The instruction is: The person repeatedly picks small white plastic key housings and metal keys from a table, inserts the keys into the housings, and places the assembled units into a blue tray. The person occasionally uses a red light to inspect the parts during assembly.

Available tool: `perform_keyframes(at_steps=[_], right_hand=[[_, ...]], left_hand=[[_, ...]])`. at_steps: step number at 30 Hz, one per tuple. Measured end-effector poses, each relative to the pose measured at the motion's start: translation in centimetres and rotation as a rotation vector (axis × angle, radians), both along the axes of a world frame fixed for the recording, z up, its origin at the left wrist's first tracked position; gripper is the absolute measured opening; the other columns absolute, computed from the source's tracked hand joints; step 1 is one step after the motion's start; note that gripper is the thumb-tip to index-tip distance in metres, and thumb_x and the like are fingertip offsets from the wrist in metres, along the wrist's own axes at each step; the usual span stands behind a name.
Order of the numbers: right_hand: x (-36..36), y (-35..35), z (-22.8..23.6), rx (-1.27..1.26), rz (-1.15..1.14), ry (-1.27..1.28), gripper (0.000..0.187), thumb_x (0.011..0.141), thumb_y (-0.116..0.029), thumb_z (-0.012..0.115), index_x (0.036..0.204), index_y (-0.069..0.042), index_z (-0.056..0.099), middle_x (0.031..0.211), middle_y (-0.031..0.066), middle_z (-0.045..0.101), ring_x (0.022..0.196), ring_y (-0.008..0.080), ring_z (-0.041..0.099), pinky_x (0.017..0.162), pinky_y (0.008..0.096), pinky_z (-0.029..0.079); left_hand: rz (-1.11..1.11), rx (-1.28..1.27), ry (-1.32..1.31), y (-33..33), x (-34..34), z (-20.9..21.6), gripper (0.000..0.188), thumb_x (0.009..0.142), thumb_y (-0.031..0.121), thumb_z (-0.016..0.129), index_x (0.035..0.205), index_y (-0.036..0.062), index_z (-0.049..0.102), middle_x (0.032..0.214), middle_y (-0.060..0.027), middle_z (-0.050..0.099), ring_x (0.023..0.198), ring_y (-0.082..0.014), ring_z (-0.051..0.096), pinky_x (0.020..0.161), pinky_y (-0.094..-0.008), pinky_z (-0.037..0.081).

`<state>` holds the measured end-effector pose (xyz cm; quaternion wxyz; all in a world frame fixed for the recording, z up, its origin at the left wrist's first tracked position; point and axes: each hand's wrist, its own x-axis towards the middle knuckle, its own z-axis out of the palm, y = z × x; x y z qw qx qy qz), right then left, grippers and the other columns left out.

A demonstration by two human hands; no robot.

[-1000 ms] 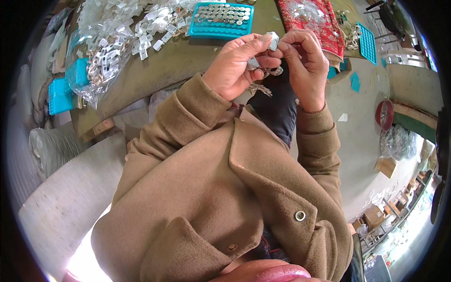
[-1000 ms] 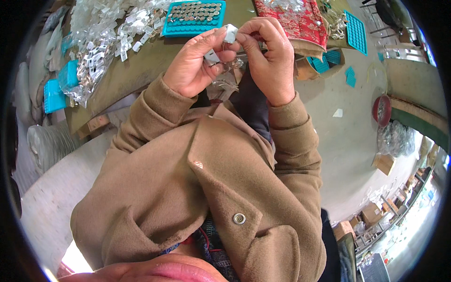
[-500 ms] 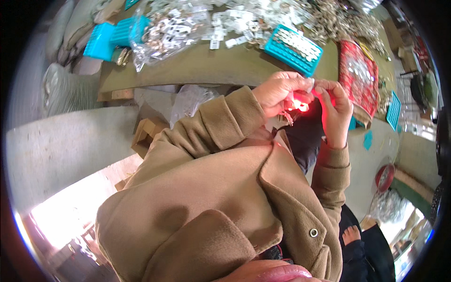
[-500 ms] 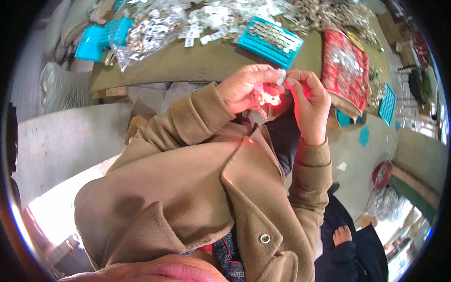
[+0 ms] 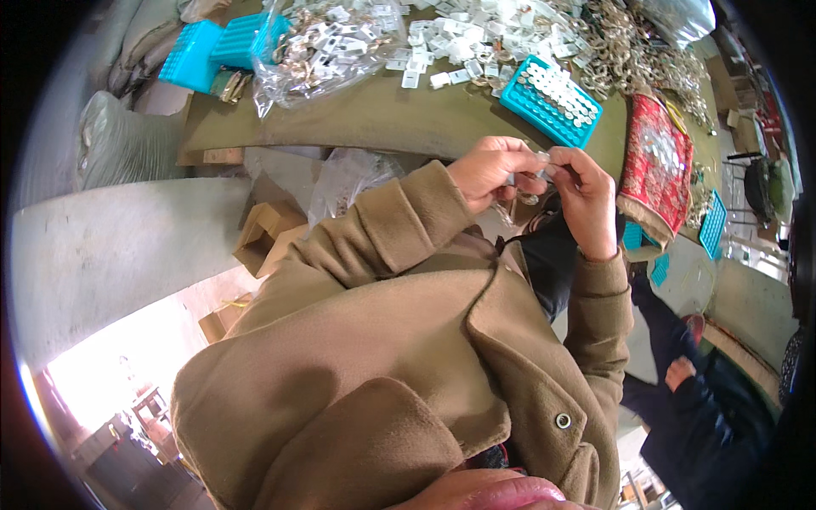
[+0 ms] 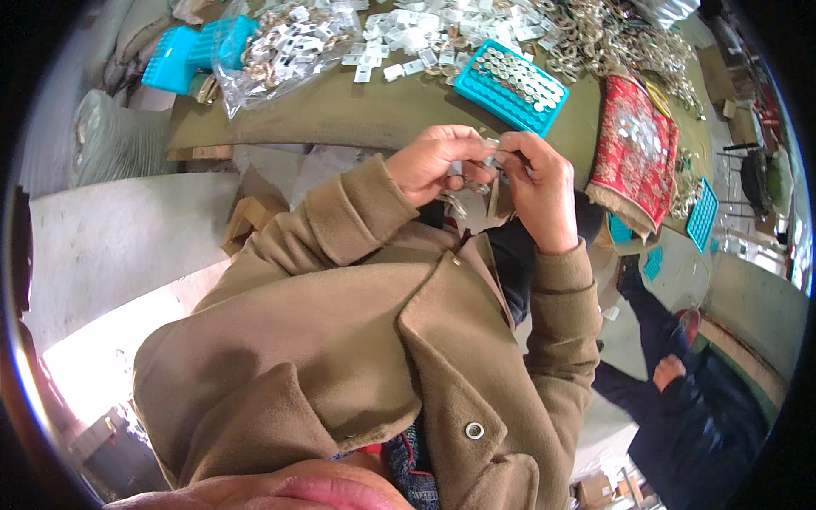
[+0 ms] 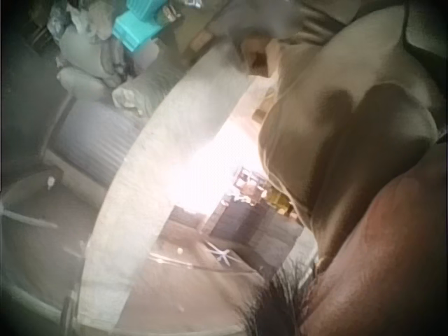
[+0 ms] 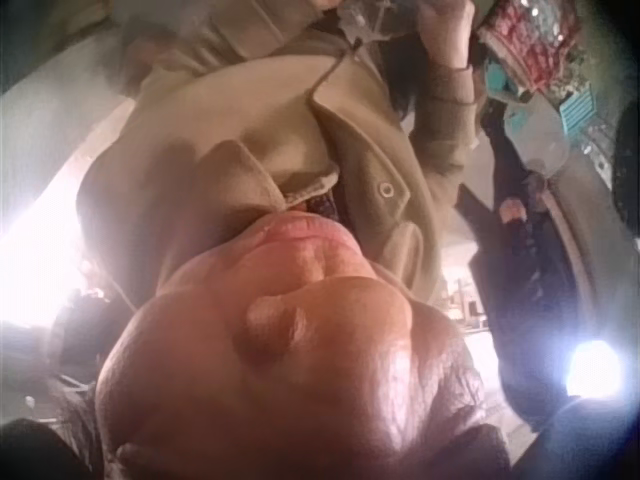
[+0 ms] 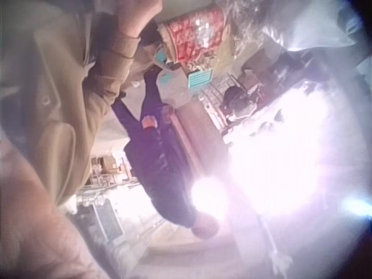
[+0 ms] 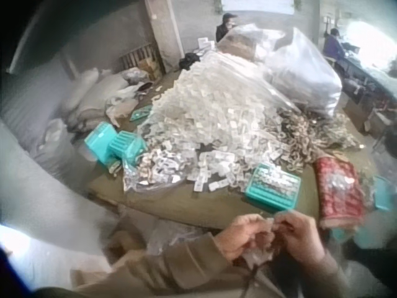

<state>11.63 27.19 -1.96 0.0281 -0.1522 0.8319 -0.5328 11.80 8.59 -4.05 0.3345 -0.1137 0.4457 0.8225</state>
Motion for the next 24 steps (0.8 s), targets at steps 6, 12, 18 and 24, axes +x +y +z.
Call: perform_keyframes(at_steps=[6,12,18,24], right_hand=[[-0.6,-0.9,-0.1,-0.247,0.003,-0.132,0.005,0.091,0.001,0.064,0.095,0.002,0.065,0.085,-0.0016,0.064,0.079,0.0039,0.055,0.072,0.0211,0.048],[-1.0,-2.5,0.1,-0.061,0.042,-0.005,0.01,0.085,0.005,0.064,0.095,0.001,0.063,0.085,0.0066,0.066,0.078,0.0148,0.063,0.071,0.0275,0.051],[-3.8,-4.3,1.8,0.057,0.144,0.137,0.013,0.082,0.004,0.065,0.095,0.001,0.064,0.092,0.0127,0.069,0.082,0.0254,0.068,0.075,0.0319,0.053],[-11.2,-6.6,2.4,0.179,0.038,0.161,0.016,0.09,-0.016,0.062,0.096,-0.004,0.071,0.07,0.0132,0.068,0.065,0.0235,0.067,0.063,0.0332,0.051]], left_hand=[[0.019,0.091,-0.033,-1.5,-0.7,0.0,0.015,0.097,0.025,0.062,0.098,0.0102,0.063,0.087,-0.0016,0.069,0.074,-0.0027,0.065,0.05,-0.014,0.04],[-0.031,0.12,-0.024,-2.9,-1.0,-0.2,0.015,0.096,0.024,0.063,0.097,0.0089,0.062,0.083,-0.0046,0.068,0.067,-0.0051,0.063,0.048,-0.0152,0.04],[-0.026,-0.246,0.325,-5.3,-2.7,2.4,0.018,0.093,0.025,0.067,0.103,0.01,0.064,0.082,0.0003,0.068,0.067,-0.0031,0.062,0.048,-0.0154,0.04],[0.329,-0.609,1.043,-12.0,-5.9,6.2,0.021,0.099,0.018,0.061,0.112,0.0046,0.069,0.094,0.0023,0.066,0.083,-0.0042,0.056,0.075,-0.0203,0.048]])
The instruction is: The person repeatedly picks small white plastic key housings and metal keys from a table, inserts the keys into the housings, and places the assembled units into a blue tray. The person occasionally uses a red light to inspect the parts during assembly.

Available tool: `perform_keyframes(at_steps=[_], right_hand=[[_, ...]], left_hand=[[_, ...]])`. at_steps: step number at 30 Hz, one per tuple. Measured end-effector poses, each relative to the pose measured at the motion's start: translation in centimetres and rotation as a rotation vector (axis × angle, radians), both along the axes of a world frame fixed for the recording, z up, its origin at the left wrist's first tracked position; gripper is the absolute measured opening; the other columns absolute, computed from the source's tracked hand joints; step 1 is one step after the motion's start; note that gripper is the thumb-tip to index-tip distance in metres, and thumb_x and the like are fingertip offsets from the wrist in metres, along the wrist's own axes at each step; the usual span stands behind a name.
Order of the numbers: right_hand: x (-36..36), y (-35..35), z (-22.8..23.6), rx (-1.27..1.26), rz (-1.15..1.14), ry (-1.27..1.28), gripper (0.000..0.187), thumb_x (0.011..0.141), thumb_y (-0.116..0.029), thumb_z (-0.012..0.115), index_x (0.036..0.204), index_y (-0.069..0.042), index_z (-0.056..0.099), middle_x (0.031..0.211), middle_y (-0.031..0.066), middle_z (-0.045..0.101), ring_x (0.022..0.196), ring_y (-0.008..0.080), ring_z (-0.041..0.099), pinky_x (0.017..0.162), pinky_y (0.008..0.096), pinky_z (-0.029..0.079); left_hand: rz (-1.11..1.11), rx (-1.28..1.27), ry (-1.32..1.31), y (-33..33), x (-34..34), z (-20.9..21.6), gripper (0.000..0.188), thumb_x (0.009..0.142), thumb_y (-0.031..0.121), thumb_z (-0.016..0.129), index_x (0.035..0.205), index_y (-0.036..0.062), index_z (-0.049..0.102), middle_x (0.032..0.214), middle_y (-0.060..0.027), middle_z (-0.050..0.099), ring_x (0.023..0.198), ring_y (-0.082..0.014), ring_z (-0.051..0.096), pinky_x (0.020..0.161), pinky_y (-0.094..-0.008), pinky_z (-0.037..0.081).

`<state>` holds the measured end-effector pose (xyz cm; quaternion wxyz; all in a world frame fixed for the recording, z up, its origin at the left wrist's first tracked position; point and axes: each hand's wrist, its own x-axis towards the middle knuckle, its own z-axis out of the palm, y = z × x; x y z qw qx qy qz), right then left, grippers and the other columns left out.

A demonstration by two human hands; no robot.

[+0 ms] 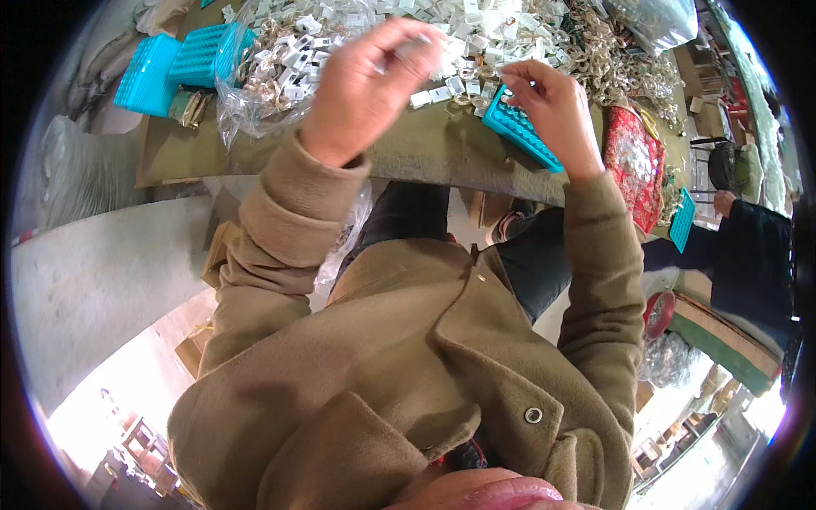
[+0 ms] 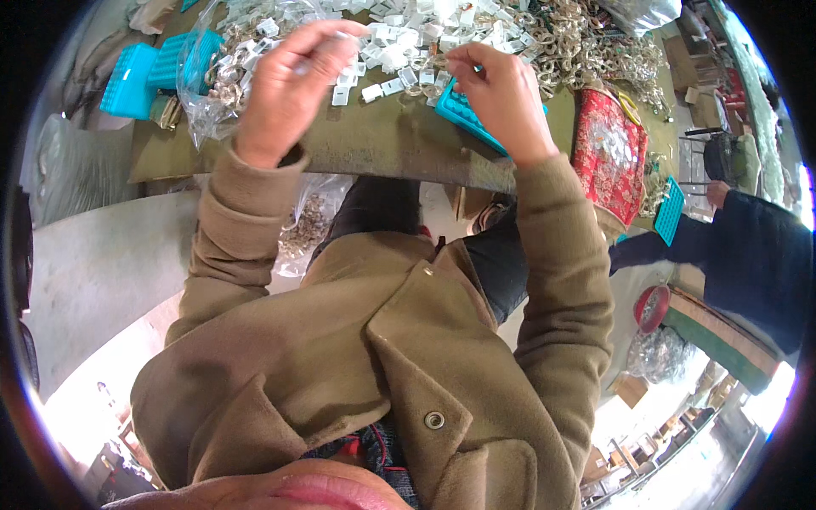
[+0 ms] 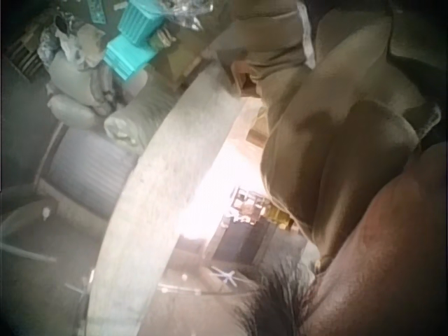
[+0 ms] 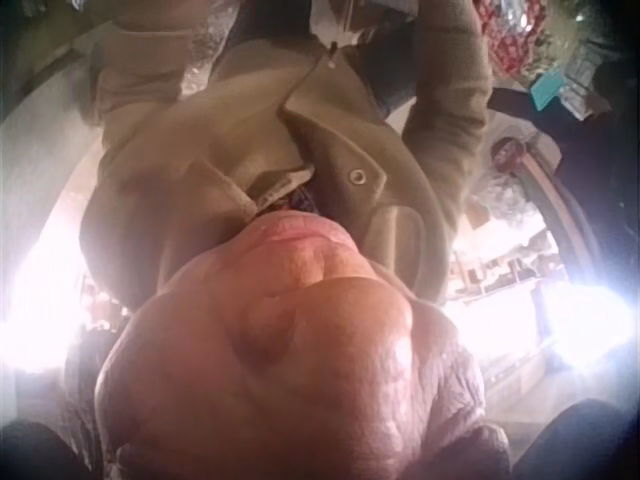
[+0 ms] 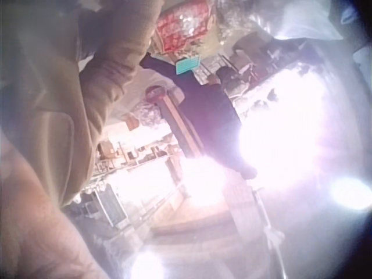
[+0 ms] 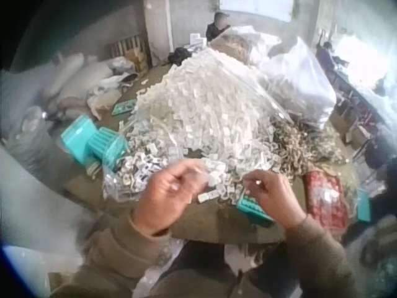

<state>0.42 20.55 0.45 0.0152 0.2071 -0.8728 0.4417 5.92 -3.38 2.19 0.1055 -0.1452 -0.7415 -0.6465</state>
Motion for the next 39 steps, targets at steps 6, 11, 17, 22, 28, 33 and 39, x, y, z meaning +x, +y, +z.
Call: perform_keyframes(at_steps=[6,11,17,22,28,33,39], right_hand=[[-4.7,-2.5,-2.1,0.41,-0.046,0.279,0.027,0.09,-0.028,0.063,0.079,-0.004,0.065,0.07,0.0187,0.066,0.071,0.0386,0.066,0.065,0.0457,0.052],[-6.5,-3.7,-3.7,0.544,-0.034,0.274,0.028,0.087,-0.027,0.068,0.078,-0.003,0.058,0.064,0.0145,0.064,0.05,0.0247,0.064,0.054,0.0368,0.051],[-6.7,-2.5,-2.8,0.26,-0.097,-0.154,0.014,0.086,-0.016,0.064,0.091,-0.003,0.064,0.07,0.0091,0.067,0.06,0.0164,0.069,0.056,0.0297,0.053],[-6.4,-2.3,-1.4,0.034,-0.069,-0.248,0.014,0.093,-0.009,0.06,0.103,-0.003,0.065,0.084,0.0068,0.068,0.07,0.0117,0.066,0.059,0.0265,0.052],[-2.1,-2.6,-0.2,-0.49,0.149,-0.403,0.024,0.099,-0.008,0.055,0.12,-0.001,0.063,0.088,0.0007,0.064,0.075,0.0073,0.061,0.067,0.0219,0.051],[0.8,-3.0,0.3,-0.563,0.208,-0.33,0.029,0.099,-0.005,0.053,0.127,0.0,0.06,0.087,0.0,0.063,0.08,0.0062,0.06,0.069,0.0214,0.05],[3.5,-2.3,-0.3,-0.615,0.215,-0.194,0.025,0.098,-0.003,0.055,0.121,0.0,0.064,0.097,0.0001,0.066,0.082,0.0055,0.06,0.074,0.0204,0.049]], left_hand=[[0.48,-0.7,0.345,-5.5,-2.5,0.4,0.021,0.084,0.007,0.064,0.101,-0.0052,0.064,0.103,-0.0202,0.064,0.091,-0.0369,0.062,0.08,-0.0401,0.05],[0.552,-0.551,0.415,-4.4,-1.6,-2.2,0.018,0.094,0.01,0.062,0.109,0.0016,0.068,0.105,-0.0073,0.069,0.092,-0.0135,0.063,0.078,-0.0258,0.05],[0.052,0.143,-0.181,0.7,-0.1,-4.5,0.024,0.098,0.014,0.06,0.116,0.0022,0.069,0.112,-0.0054,0.071,0.101,-0.0094,0.064,0.084,-0.0231,0.05],[-0.035,0.383,-0.508,1.8,0.0,-4.8,0.026,0.099,0.02,0.056,0.117,0.0056,0.069,0.116,-0.0048,0.07,0.098,-0.0103,0.065,0.08,-0.0236,0.05],[-0.061,0.582,-0.586,2.9,-0.1,-4.1,0.03,0.099,0.023,0.059,0.123,0.0073,0.065,0.116,-0.0029,0.07,0.079,-0.0029,0.061,0.063,-0.016,0.046],[-0.115,0.465,-0.584,3.6,0.3,-3.5,0.027,0.098,0.024,0.062,0.119,0.0069,0.065,0.099,0.0007,0.072,0.063,0.0022,0.053,0.049,-0.0122,0.036],[-0.271,0.6,-0.717,4.2,1.7,-3.2,0.016,0.099,0.022,0.059,0.102,0.007,0.064,0.071,0.0078,0.052,0.051,0.003,0.038,0.042,-0.0119,0.028]])
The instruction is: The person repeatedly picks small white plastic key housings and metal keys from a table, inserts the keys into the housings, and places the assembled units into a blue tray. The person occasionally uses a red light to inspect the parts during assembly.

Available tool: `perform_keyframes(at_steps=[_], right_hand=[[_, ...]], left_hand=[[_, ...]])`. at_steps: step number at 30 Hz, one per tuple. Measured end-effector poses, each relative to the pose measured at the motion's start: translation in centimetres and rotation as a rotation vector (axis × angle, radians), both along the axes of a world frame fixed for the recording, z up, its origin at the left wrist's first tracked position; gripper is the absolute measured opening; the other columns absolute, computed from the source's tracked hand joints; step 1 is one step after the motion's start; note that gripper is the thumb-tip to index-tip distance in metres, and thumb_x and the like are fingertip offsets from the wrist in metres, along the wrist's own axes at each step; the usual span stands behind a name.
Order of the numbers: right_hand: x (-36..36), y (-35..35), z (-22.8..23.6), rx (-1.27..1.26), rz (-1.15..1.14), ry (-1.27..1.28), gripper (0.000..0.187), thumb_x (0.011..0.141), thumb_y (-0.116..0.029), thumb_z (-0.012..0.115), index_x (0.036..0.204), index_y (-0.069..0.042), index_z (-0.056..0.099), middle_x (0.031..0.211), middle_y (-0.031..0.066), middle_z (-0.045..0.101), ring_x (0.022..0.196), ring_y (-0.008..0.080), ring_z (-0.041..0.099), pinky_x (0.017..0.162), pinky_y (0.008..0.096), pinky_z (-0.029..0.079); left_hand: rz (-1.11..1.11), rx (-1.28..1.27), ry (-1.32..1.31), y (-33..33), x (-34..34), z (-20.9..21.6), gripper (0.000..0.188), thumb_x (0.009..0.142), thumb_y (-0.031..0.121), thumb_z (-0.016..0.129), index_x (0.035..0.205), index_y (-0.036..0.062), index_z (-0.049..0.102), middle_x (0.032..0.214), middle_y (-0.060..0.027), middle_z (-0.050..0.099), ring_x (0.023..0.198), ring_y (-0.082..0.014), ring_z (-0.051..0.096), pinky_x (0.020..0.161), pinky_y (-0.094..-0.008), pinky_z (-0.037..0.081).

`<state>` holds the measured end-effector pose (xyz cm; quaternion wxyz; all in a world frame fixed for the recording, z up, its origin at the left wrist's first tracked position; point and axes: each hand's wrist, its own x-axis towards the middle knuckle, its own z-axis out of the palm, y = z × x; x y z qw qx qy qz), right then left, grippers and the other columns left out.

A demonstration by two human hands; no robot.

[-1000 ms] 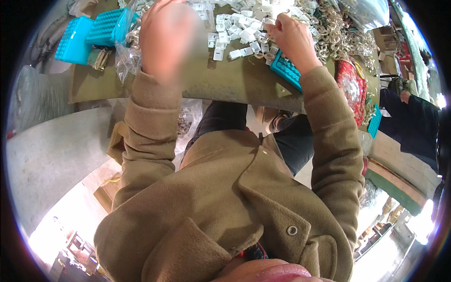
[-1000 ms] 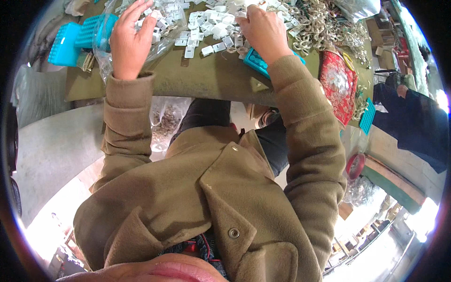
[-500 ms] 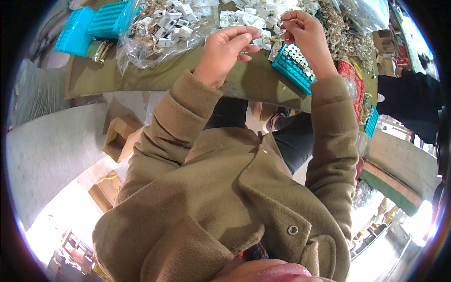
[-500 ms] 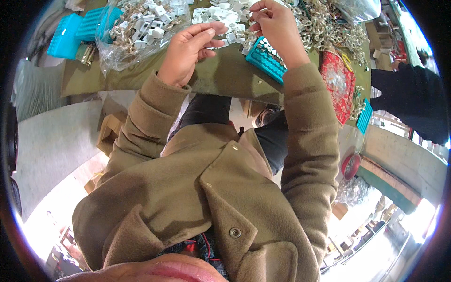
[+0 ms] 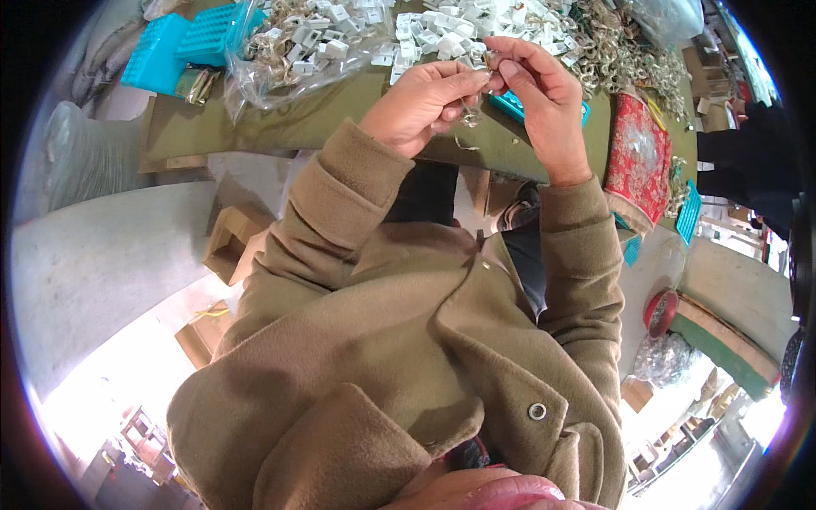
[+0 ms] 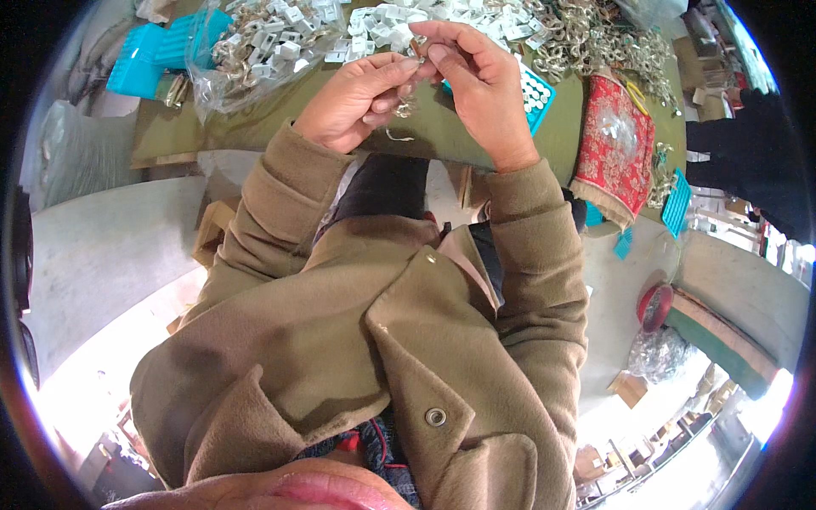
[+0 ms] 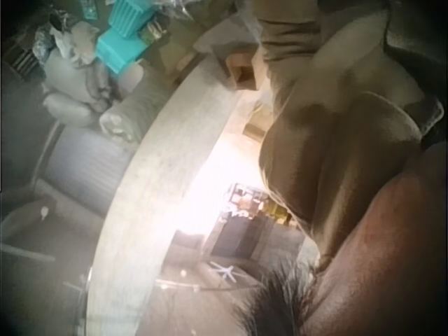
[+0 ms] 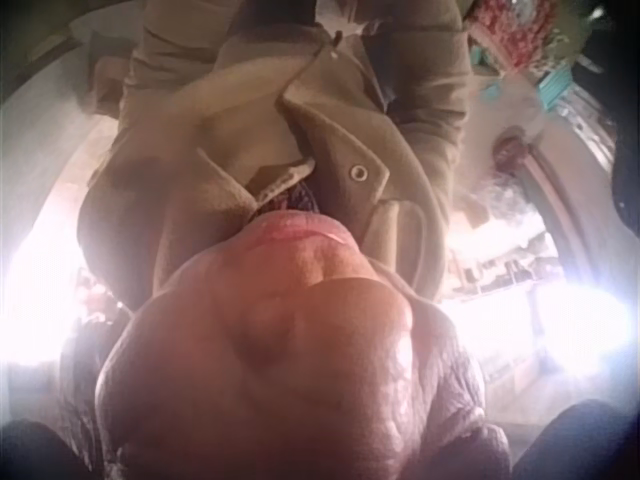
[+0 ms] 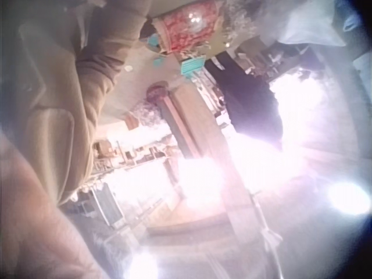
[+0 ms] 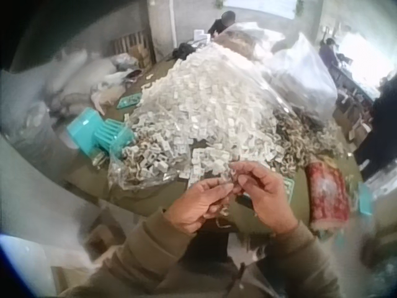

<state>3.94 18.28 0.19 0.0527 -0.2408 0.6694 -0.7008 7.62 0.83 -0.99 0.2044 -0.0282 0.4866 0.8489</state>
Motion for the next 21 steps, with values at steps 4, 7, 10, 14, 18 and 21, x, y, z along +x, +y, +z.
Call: perform_keyframes(at_steps=[4,7,10,14,18,21], right_hand=[[1.4,1.0,-0.6,-0.142,-0.05,-0.056,0.014,0.095,-0.004,0.062,0.108,0.0,0.065,0.097,-0.002,0.064,0.087,0.0043,0.058,0.077,0.0185,0.047],[2.1,1.6,-0.9,-0.214,-0.075,-0.117,0.007,0.092,-0.003,0.067,0.097,-0.002,0.063,0.092,-0.0029,0.063,0.086,0.0035,0.057,0.076,0.018,0.046],[3.0,2.1,-1.1,-0.262,-0.136,-0.129,0.008,0.091,-0.003,0.068,0.097,-0.002,0.063,0.092,-0.0026,0.062,0.085,0.0035,0.057,0.075,0.018,0.046],[4.1,1.9,-1.5,-0.394,-0.255,-0.185,0.01,0.09,-0.003,0.069,0.098,-0.002,0.063,0.09,-0.0021,0.063,0.081,0.004,0.057,0.071,0.019,0.047],[5.1,2.4,-1.9,-0.295,-0.318,-0.09,0.011,0.09,-0.005,0.07,0.1,-0.003,0.065,0.085,-0.0027,0.063,0.073,0.004,0.055,0.064,0.0198,0.046],[5.6,3.0,-2.4,-0.229,-0.309,-0.267,0.011,0.09,-0.008,0.071,0.098,-0.002,0.066,0.083,-0.0033,0.063,0.069,0.0038,0.054,0.061,0.0195,0.043]], left_hand=[[-0.103,0.197,-0.089,0.4,0.8,0.2,0.014,0.1,0.02,0.057,0.099,0.0064,0.06,0.066,0.0087,0.042,0.047,0.0026,0.033,0.041,-0.0131,0.028],[-0.102,0.197,-0.112,1.0,1.3,0.4,0.015,0.1,0.02,0.057,0.1,0.0056,0.06,0.065,0.0085,0.042,0.046,0.0021,0.032,0.04,-0.0143,0.029],[-0.073,0.215,-0.153,1.9,1.7,0.7,0.015,0.098,0.02,0.058,0.101,0.0047,0.06,0.065,0.0082,0.044,0.045,0.0009,0.032,0.04,-0.0155,0.029],[-0.017,0.174,-0.125,3.1,2.2,0.9,0.015,0.096,0.018,0.06,0.1,0.0038,0.062,0.064,0.0074,0.046,0.045,-0.0006,0.033,0.041,-0.0162,0.029],[0.167,-0.126,0.093,4.6,2.9,0.6,0.01,0.095,0.013,0.062,0.094,0.0029,0.065,0.066,0.0065,0.053,0.051,-0.0003,0.041,0.047,-0.0162,0.035],[0.341,-0.353,0.408,6.3,3.4,0.0,0.005,0.089,0.006,0.066,0.086,0.0014,0.065,0.068,0.003,0.059,0.058,-0.0011,0.049,0.049,-0.0188,0.036]])
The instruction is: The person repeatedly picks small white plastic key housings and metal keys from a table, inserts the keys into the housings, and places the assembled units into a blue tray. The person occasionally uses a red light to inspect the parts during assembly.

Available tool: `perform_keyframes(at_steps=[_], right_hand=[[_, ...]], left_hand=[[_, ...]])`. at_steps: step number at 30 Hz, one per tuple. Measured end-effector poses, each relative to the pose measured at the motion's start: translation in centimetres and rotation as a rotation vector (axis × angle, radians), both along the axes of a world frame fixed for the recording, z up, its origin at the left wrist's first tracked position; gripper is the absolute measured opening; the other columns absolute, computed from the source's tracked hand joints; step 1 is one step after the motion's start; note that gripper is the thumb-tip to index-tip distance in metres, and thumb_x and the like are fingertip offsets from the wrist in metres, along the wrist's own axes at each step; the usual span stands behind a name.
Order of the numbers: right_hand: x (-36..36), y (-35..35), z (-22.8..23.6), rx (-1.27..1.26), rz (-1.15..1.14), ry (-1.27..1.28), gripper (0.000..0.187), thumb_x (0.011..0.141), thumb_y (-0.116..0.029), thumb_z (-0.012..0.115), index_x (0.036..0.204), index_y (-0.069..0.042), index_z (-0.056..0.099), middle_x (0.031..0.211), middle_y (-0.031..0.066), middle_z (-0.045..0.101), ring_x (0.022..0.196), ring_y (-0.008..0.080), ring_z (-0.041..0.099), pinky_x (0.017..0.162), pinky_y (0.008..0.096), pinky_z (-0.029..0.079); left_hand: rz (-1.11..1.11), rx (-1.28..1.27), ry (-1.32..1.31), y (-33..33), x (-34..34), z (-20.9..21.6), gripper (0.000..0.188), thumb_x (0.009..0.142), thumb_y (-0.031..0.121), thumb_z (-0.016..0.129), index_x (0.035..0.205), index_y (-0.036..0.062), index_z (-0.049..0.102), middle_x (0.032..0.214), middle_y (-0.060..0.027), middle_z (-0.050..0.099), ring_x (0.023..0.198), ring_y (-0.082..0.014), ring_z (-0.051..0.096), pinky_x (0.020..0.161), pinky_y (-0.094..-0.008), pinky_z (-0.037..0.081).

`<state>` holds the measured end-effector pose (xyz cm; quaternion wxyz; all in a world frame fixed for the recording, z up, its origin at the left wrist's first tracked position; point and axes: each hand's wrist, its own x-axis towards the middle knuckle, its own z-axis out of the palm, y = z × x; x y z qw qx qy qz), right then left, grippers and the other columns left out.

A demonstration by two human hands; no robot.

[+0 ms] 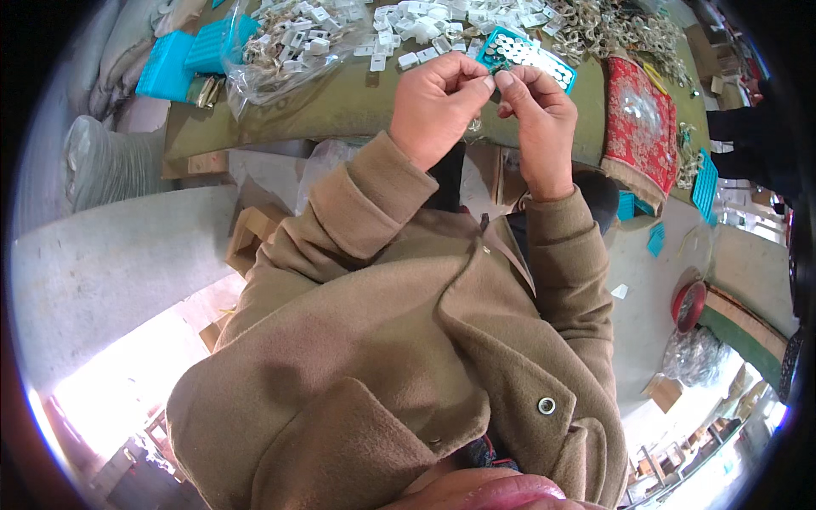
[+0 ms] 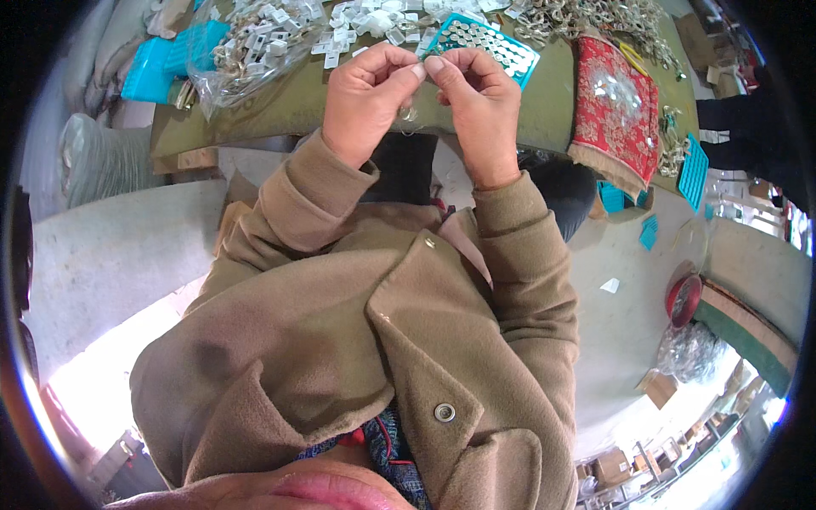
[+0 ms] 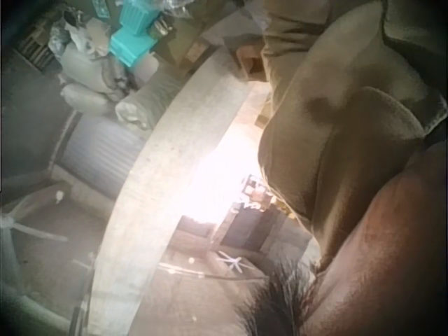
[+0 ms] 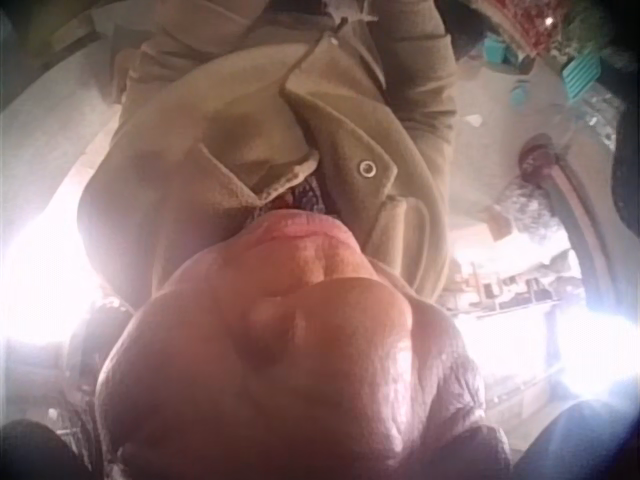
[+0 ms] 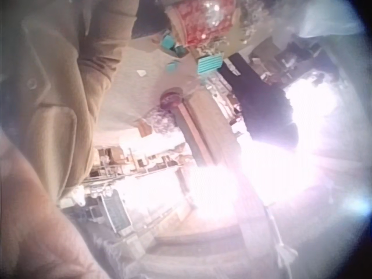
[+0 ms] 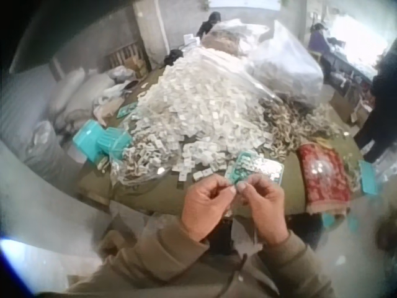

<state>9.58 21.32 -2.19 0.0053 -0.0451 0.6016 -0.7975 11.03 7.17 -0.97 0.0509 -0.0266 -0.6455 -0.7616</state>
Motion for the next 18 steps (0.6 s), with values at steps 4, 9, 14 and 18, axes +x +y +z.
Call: perform_keyframes(at_steps=[4,9,14,18], right_hand=[[0.0,0.9,-0.6,-0.314,0.094,-0.176,0.011,0.09,-0.009,0.07,0.098,-0.003,0.067,0.082,-0.0021,0.063,0.065,0.0057,0.053,0.059,0.0193,0.041],[0.3,1.5,-0.9,-0.4,0.163,-0.277,0.012,0.091,-0.008,0.068,0.102,-0.004,0.065,0.081,-0.0023,0.062,0.064,0.0057,0.053,0.057,0.0183,0.039],[1.1,1.2,-1.4,-0.406,0.169,-0.371,0.009,0.092,-0.007,0.067,0.1,-0.006,0.064,0.081,-0.0024,0.061,0.064,0.0052,0.052,0.054,0.0169,0.038],[1.2,0.8,-2.2,-0.452,0.152,-0.379,0.005,0.092,-0.004,0.065,0.097,-0.006,0.064,0.082,-0.0011,0.062,0.064,0.0067,0.053,0.055,0.0177,0.04]], left_hand=[[0.0,-0.089,0.084,0.8,0.4,-0.4,0.004,0.088,0.004,0.065,0.086,0.0005,0.065,0.069,0.0036,0.059,0.06,-0.0012,0.049,0.052,-0.0195,0.04],[-0.111,-0.039,-0.028,0.3,0.1,-0.3,0.003,0.088,0.004,0.064,0.088,0.001,0.064,0.07,0.0025,0.06,0.06,-0.003,0.053,0.053,-0.0196,0.042],[-0.177,0.168,-0.29,-0.6,0.0,-0.7,0.005,0.089,0.003,0.065,0.093,0.0038,0.066,0.078,0.0033,0.062,0.061,-0.0036,0.055,0.051,-0.018,0.041],[-0.104,0.129,-0.125,0.3,0.3,-1.7,0.003,0.086,0.002,0.065,0.086,-0.0002,0.063,0.073,0.0,0.061,0.064,-0.004,0.056,0.055,-0.0215,0.045]])
